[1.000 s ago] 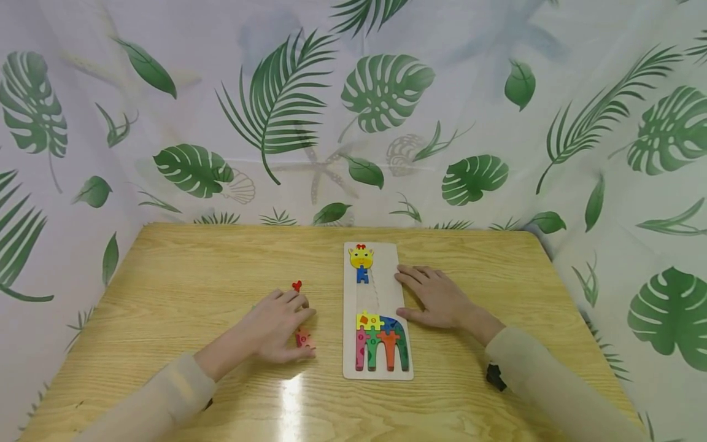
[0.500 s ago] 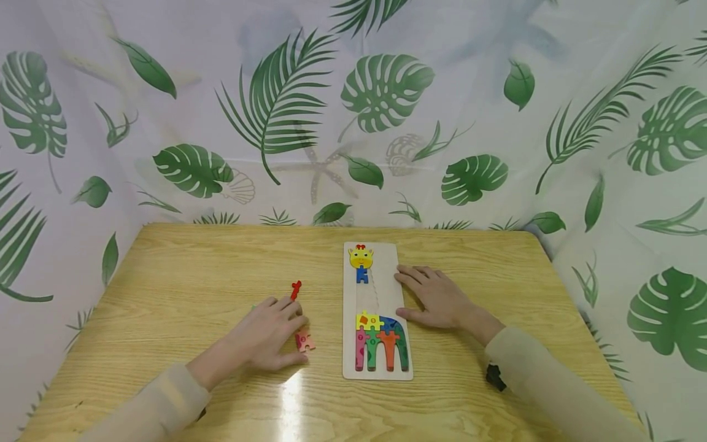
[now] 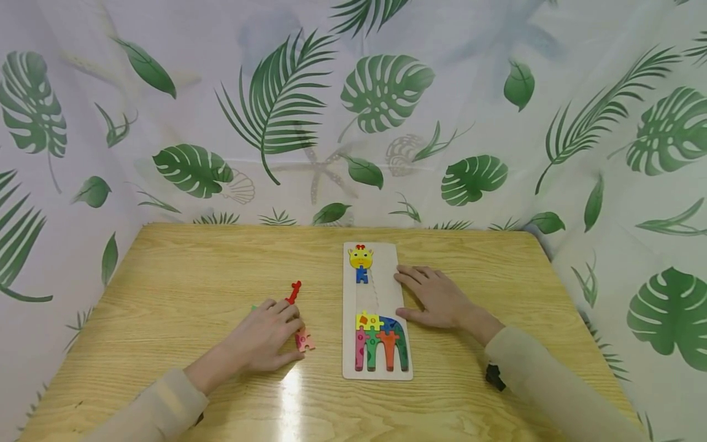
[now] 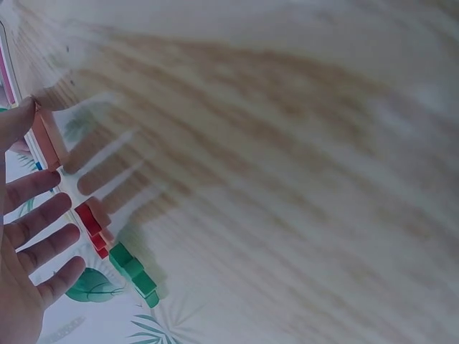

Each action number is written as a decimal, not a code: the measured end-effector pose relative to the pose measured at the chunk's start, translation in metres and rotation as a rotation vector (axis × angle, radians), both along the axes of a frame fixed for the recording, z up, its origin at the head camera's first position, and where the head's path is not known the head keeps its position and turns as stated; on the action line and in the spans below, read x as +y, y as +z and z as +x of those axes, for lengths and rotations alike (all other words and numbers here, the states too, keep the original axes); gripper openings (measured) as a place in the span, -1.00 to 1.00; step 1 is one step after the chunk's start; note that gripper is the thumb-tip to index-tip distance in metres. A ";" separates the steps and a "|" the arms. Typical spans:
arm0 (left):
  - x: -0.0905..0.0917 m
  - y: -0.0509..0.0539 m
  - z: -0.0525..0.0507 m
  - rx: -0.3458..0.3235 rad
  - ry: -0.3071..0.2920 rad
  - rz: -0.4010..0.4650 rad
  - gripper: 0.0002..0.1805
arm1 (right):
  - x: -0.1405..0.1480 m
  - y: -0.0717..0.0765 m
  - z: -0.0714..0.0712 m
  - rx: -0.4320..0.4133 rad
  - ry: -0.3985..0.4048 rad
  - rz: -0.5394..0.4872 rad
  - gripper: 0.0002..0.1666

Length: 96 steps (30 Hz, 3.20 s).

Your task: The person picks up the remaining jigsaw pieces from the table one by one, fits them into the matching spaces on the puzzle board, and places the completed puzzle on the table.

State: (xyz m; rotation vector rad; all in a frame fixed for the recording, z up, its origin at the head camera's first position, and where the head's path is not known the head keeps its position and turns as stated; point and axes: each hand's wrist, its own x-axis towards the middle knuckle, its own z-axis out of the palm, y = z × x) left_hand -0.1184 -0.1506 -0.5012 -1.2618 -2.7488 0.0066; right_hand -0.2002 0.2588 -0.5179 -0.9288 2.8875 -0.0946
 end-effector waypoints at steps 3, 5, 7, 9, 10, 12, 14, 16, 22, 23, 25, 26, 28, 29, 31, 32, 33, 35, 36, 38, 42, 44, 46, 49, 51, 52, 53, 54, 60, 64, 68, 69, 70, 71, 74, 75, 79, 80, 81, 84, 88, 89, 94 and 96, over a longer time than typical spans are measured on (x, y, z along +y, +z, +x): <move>0.000 -0.001 0.000 0.008 0.006 0.008 -0.45 | -0.001 0.002 0.000 -0.004 0.000 -0.004 0.02; -0.001 -0.001 0.000 0.007 0.013 0.013 -0.46 | -0.001 0.002 0.001 -0.009 -0.003 -0.008 0.03; -0.001 -0.001 0.000 0.006 0.022 0.011 -0.46 | -0.001 0.002 0.001 -0.010 -0.005 -0.010 0.03; -0.001 -0.001 0.000 0.008 0.026 0.005 -0.46 | -0.001 0.002 0.002 -0.010 -0.007 -0.009 0.03; -0.002 -0.001 0.000 0.009 0.028 0.001 -0.46 | -0.001 0.001 0.002 -0.007 -0.006 -0.009 0.03; -0.001 0.000 0.000 0.009 0.026 -0.006 -0.45 | -0.001 0.001 0.001 -0.002 -0.004 -0.006 0.02; 0.000 0.000 -0.001 0.005 0.022 -0.008 -0.45 | -0.001 0.001 0.002 0.001 -0.004 -0.006 0.02; 0.001 0.001 -0.001 0.003 0.019 -0.013 -0.44 | -0.001 0.002 0.001 0.004 -0.002 -0.008 0.02; 0.004 0.001 -0.003 0.000 0.014 -0.013 -0.41 | -0.001 0.001 0.001 -0.002 -0.003 -0.014 0.02; 0.005 0.001 -0.003 0.002 0.012 -0.012 -0.41 | 0.000 0.001 0.001 -0.005 -0.004 -0.014 0.02; 0.006 0.000 -0.003 0.010 0.010 -0.015 -0.42 | 0.000 0.000 0.000 -0.013 -0.007 -0.013 0.02; 0.006 0.000 -0.004 0.014 0.009 -0.016 -0.43 | 0.000 0.000 0.000 -0.016 -0.008 -0.011 0.02; 0.007 -0.001 -0.004 0.020 0.007 -0.019 -0.44 | 0.000 -0.001 0.000 -0.022 -0.009 -0.009 0.02; 0.007 -0.001 -0.004 0.022 0.007 -0.019 -0.45 | 0.000 -0.001 0.000 -0.021 -0.007 -0.009 0.02; 0.008 0.000 -0.005 0.023 0.007 -0.017 -0.46 | 0.000 -0.002 0.000 -0.015 -0.002 -0.009 0.02; 0.008 0.000 -0.005 0.022 0.006 -0.013 -0.46 | 0.000 -0.002 0.000 -0.012 0.000 -0.009 0.02; 0.008 0.000 -0.005 0.021 0.005 -0.011 -0.46 | 0.001 -0.002 0.000 -0.008 0.002 -0.008 0.01; 0.009 0.000 -0.005 0.020 0.005 -0.006 -0.47 | 0.001 -0.001 0.000 -0.001 0.006 -0.005 0.01; 0.009 0.000 -0.005 0.019 0.004 -0.002 -0.47 | 0.001 -0.001 0.000 0.002 0.006 -0.004 0.01; 0.010 0.000 -0.006 0.019 0.002 0.002 -0.47 | 0.001 0.000 0.000 0.009 0.012 -0.006 0.01; 0.011 0.001 -0.006 0.011 0.003 0.016 -0.47 | 0.001 -0.001 0.000 0.010 0.012 -0.011 0.02; 0.011 0.000 -0.006 -0.002 0.010 0.023 -0.48 | 0.001 -0.001 0.000 0.007 0.009 -0.012 0.01; 0.012 0.001 -0.006 -0.022 0.022 0.029 -0.48 | 0.001 -0.001 0.000 0.010 0.011 -0.013 0.01; 0.013 0.002 -0.006 -0.049 0.043 0.037 -0.48 | 0.001 -0.001 0.000 0.011 0.012 -0.015 0.01; 0.014 0.002 -0.007 -0.061 0.055 0.043 -0.48 | 0.001 -0.001 0.000 0.009 0.011 -0.016 0.01; 0.014 0.002 -0.007 -0.067 0.057 0.048 -0.49 | 0.001 -0.001 0.000 0.005 0.007 -0.017 0.01; 0.015 0.002 -0.007 -0.070 0.059 0.049 -0.48 | 0.001 -0.001 0.000 0.003 0.006 -0.019 0.01; 0.015 0.003 -0.007 -0.076 0.062 0.049 -0.48 | 0.001 -0.001 0.000 0.002 0.006 -0.020 0.01; 0.017 0.005 -0.009 -0.102 0.068 0.051 -0.45 | 0.000 0.000 0.000 0.001 0.009 -0.020 0.01; 0.020 0.007 -0.012 -0.077 0.056 0.054 -0.49 | 0.000 0.000 0.000 0.001 0.007 -0.013 0.02; 0.023 0.009 -0.016 -0.076 0.046 0.055 -0.52 | 0.001 0.000 -0.001 0.001 0.007 -0.009 0.02; 0.025 0.010 -0.017 -0.080 0.046 0.054 -0.51 | 0.001 0.001 -0.001 -0.001 0.006 -0.011 0.02; 0.026 0.010 -0.018 -0.085 0.045 0.053 -0.50 | 0.001 0.000 -0.001 -0.006 0.003 -0.010 0.02; 0.027 0.011 -0.019 -0.088 0.044 0.051 -0.49 | 0.001 0.000 -0.001 -0.007 0.004 -0.012 0.02; 0.031 0.013 -0.020 -0.090 0.040 0.052 -0.48 | 0.001 0.000 -0.002 -0.011 0.003 -0.009 0.03; 0.032 0.013 -0.020 -0.093 0.038 0.054 -0.48 | 0.001 -0.001 -0.002 -0.010 0.003 -0.010 0.03; 0.036 0.015 -0.021 -0.104 0.046 0.079 -0.49 | 0.000 0.000 -0.001 -0.006 0.003 -0.010 0.02; 0.037 0.015 -0.021 -0.109 0.050 0.083 -0.49 | 0.000 0.000 -0.001 -0.005 0.003 -0.010 0.02; 0.038 0.015 -0.021 -0.115 0.054 0.085 -0.49 | 0.000 0.000 -0.001 -0.003 0.002 -0.010 0.02; 0.041 0.016 -0.022 -0.125 0.060 0.085 -0.49 | 0.000 -0.001 -0.001 -0.001 0.003 -0.010 0.02; 0.043 0.015 -0.023 -0.141 0.065 0.083 -0.47 | 0.001 -0.002 -0.002 0.001 0.006 -0.012 0.03; 0.044 0.016 -0.024 -0.144 0.067 0.086 -0.47 | 0.001 -0.002 -0.002 0.001 0.007 -0.012 0.03; 0.048 0.017 -0.026 -0.169 0.072 0.101 -0.46 | 0.001 -0.001 -0.003 0.002 0.008 -0.008 0.03; 0.049 0.017 -0.027 -0.181 0.076 0.104 -0.46 | 0.001 -0.001 -0.003 0.001 0.008 -0.006 0.03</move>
